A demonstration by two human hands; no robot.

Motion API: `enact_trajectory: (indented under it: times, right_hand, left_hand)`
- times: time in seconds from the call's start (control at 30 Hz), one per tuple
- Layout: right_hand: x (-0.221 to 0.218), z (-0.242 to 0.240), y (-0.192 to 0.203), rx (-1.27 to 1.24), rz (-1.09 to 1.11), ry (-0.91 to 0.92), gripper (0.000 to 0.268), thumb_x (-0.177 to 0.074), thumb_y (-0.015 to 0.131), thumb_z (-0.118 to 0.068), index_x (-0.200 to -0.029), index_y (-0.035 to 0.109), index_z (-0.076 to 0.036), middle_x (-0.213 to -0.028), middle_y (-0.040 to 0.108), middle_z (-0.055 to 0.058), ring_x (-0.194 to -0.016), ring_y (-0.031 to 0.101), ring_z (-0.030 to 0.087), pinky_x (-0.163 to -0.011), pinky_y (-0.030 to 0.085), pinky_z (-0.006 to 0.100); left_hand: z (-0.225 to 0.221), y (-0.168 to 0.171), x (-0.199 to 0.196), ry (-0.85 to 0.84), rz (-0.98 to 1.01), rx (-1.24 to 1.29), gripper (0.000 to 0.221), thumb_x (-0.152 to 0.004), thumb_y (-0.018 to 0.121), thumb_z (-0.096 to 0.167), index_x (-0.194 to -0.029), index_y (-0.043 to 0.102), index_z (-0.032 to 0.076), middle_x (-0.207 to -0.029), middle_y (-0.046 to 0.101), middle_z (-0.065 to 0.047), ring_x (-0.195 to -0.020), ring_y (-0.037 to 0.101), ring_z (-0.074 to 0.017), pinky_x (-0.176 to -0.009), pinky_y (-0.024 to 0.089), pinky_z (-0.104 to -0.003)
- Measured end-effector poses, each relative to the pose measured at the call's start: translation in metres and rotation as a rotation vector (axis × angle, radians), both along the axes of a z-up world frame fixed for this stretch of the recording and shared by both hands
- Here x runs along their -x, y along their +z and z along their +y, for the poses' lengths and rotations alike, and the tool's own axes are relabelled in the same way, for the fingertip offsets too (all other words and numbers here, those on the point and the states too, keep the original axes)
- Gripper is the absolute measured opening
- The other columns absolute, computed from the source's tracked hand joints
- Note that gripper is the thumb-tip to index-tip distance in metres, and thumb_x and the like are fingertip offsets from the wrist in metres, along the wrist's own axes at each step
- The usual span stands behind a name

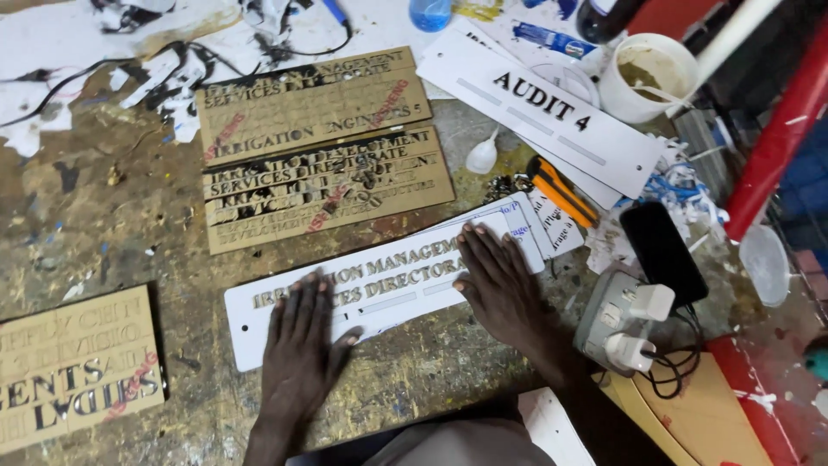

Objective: The person is using a utility knife to trim the excess material from the edges of a white sign on a workbench.

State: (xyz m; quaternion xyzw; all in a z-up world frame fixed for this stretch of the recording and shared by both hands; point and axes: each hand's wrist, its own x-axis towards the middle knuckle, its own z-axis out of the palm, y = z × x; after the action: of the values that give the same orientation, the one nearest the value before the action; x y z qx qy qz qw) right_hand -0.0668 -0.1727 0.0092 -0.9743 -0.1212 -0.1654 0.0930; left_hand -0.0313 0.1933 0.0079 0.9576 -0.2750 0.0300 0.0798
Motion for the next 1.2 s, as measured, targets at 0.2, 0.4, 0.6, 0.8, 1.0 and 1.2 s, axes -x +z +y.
enact_trajectory:
  times: [0.2,0.4,0.6,0.8,1.0,1.2]
  right_hand:
    - [-0.002,0.0,-0.008,0.026,-0.004,-0.033,0.068,-0.123,0.042,-0.043,-0.179,0.035,-0.006,-0.187,0.035,0.014,-0.176,0.03,0.034,-0.142,0.025,0.055]
    - [-0.002,0.007,0.0,0.024,-0.114,-0.034,0.066,-0.124,0.039,-0.045,-0.175,0.045,-0.005,-0.183,0.044,0.015,-0.172,0.039,0.033,-0.14,0.032,0.054]
    - [0.0,0.013,-0.001,-0.012,0.054,-0.055,0.073,-0.121,0.037,-0.048,-0.18,0.03,-0.004,-0.19,0.024,0.017,-0.178,0.019,0.034,-0.144,0.015,0.055]
    - [-0.007,0.05,-0.012,0.036,0.125,0.014,0.077,-0.119,0.035,-0.051,-0.179,0.026,-0.003,-0.19,0.022,0.018,-0.177,0.019,0.036,-0.143,0.013,0.057]
    - [-0.006,0.066,0.016,0.006,0.054,0.063,0.073,-0.121,0.043,-0.045,-0.177,0.035,0.001,-0.187,0.032,0.02,-0.175,0.028,0.039,-0.143,0.021,0.058]
    - [-0.017,0.096,0.014,0.04,0.09,0.162,0.073,-0.119,0.05,-0.043,-0.176,0.037,0.001,-0.185,0.035,0.022,-0.174,0.029,0.04,-0.143,0.021,0.056]
  left_hand:
    - [0.016,-0.01,-0.003,0.158,0.139,-0.068,0.099,-0.11,0.003,0.08,-0.183,-0.003,0.013,-0.192,-0.003,-0.014,-0.176,-0.001,-0.0322,-0.138,0.003,-0.049]
    - [0.036,-0.017,0.0,0.202,-0.05,0.04,0.085,-0.116,0.024,0.062,-0.184,0.017,0.012,-0.193,0.016,-0.013,-0.178,0.011,-0.0346,-0.142,0.007,-0.051]
    - [0.014,-0.008,0.001,0.278,0.059,-0.114,0.098,-0.113,0.003,0.078,-0.181,-0.012,0.01,-0.189,-0.01,-0.02,-0.174,-0.007,-0.0362,-0.138,-0.007,-0.052]
    - [-0.031,-0.018,-0.003,0.109,-0.187,-0.183,0.102,-0.116,0.011,0.079,-0.183,-0.009,0.004,-0.189,-0.012,-0.023,-0.174,-0.009,-0.0369,-0.138,-0.006,-0.05]
    - [-0.038,-0.004,0.002,0.075,-0.099,0.034,0.103,-0.113,0.023,0.079,-0.182,0.015,0.003,-0.192,0.013,-0.02,-0.178,0.012,-0.0348,-0.144,0.01,-0.051]
    - [-0.06,-0.006,0.001,-0.019,-0.154,-0.095,0.104,-0.114,0.031,0.079,-0.182,0.015,0.002,-0.191,0.015,-0.019,-0.178,0.01,-0.0362,-0.145,0.007,-0.054]
